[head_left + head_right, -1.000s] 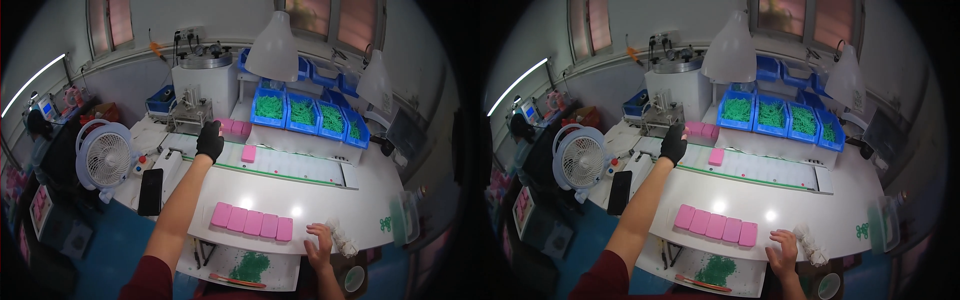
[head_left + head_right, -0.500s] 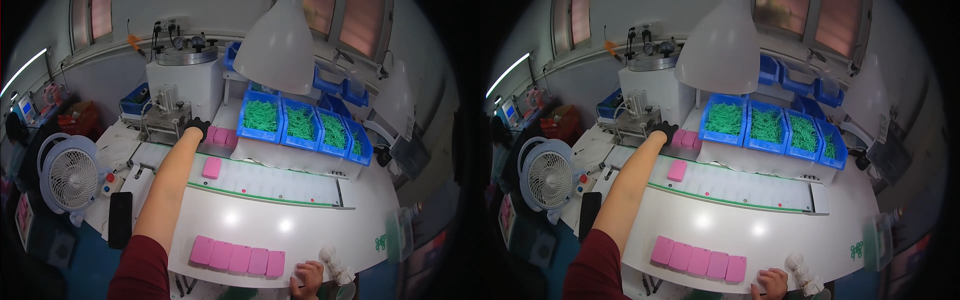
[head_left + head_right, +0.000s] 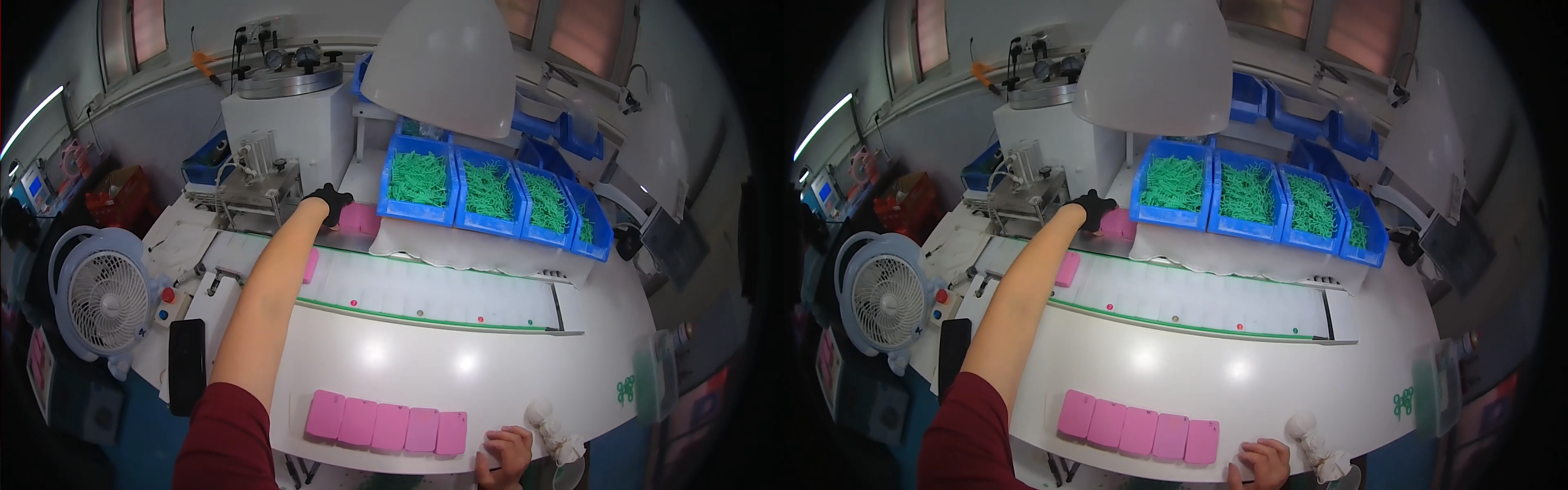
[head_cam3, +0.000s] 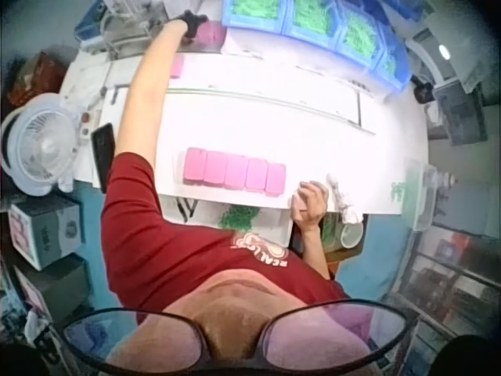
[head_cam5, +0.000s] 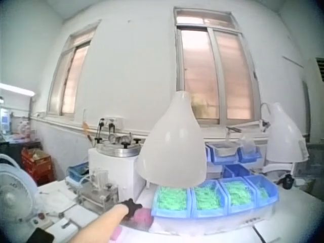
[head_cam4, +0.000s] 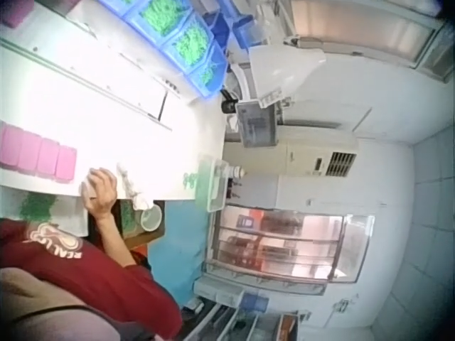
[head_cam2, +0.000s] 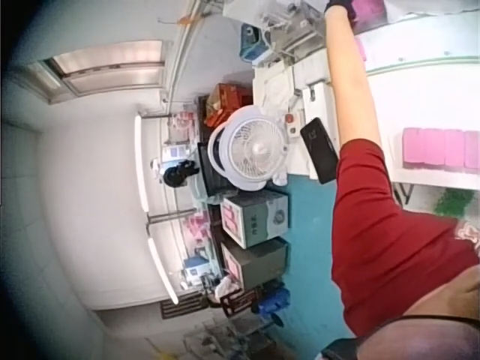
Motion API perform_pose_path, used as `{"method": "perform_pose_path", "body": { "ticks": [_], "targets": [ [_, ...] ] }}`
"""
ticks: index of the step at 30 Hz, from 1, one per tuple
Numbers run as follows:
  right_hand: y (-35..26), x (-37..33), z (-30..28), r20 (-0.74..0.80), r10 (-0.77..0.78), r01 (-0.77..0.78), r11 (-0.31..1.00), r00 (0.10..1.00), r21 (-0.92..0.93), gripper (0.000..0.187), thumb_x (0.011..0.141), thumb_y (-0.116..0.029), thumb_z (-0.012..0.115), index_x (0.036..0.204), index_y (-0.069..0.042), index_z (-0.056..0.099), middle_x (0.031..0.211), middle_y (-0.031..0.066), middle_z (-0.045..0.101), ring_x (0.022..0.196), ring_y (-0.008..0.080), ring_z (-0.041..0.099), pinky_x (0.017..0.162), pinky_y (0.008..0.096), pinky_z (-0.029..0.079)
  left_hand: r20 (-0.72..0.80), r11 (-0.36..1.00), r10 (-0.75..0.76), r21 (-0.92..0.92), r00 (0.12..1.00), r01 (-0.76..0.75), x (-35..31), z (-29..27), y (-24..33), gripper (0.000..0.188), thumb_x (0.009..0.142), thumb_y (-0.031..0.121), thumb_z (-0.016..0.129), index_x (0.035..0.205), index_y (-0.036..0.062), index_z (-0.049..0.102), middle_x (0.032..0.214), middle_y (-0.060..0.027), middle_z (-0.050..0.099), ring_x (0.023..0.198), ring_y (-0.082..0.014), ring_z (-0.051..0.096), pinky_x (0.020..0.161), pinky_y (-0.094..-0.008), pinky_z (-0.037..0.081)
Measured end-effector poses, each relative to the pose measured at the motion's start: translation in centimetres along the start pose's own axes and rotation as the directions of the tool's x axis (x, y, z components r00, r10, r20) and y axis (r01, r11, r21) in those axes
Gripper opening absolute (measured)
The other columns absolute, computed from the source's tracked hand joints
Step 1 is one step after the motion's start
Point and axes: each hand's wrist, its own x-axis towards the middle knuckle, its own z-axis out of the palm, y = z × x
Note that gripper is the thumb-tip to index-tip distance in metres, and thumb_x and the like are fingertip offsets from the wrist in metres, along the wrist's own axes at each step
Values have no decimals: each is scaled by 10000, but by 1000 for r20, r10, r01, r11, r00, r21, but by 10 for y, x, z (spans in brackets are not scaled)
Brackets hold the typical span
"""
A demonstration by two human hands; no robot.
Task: The person is assembling small pink rectangular fragrance products by inserting green plastic components and applying labels/wicks.
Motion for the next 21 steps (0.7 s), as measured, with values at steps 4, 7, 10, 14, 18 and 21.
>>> {"method": "perform_pose_path", "body": {
  "ticks": [4,7,10,14,18,21],
  "targets": [
    [3,-1,-1,9,-2,2,1000,1000,20,193,733,-122,676,885,-18,616,941,158,651,909,377,601,830,459,471,-8,1000,3,-16,1000,-3,-2,1,20,903,668,447,806,1429,236,368,1322,-274,425,1216,-432,495,959,-476,477],
    [-2,3,-4,-24,-16,17,1000,1000,22,158,785,-132,668,878,-9,631,902,161,658,866,364,620,782,440,487,-60,999,-20,-26,998,19,-7,6,32,854,691,421,789,1414,219,383,1296,-271,442,1210,-430,496,956,-478,475],
    [6,-6,2,26,31,-30,999,999,-39,213,608,-122,702,790,-72,603,909,92,667,910,334,592,815,427,484,-82,999,-37,-28,996,35,-5,8,43,842,693,396,787,1408,201,388,1278,-263,450,1204,-428,497,960,-477,472],
    [12,-13,1,31,23,-22,1000,999,-5,239,627,-126,724,826,-66,606,954,102,662,949,336,585,844,424,474,-197,986,-74,-159,978,42,-17,20,59,681,746,243,760,1318,114,414,1343,-240,382,1211,-407,494,983,-475,469],
    [18,-19,1,70,26,-29,999,997,37,351,640,-162,769,935,-58,609,1028,118,646,1012,346,568,902,428,452,-291,945,-205,-306,934,112,-42,31,69,584,764,115,682,1275,42,408,1351,-236,352,1229,-398,475,973,-481,472],
    [9,-6,-2,52,32,-36,995,998,91,400,657,-186,781,983,-53,591,1061,125,637,1025,349,558,908,438,449,-339,916,-328,-341,882,210,-66,41,64,573,761,80,680,1266,41,412,1351,-237,355,1238,-400,468,975,-483,470]
  ]
}}
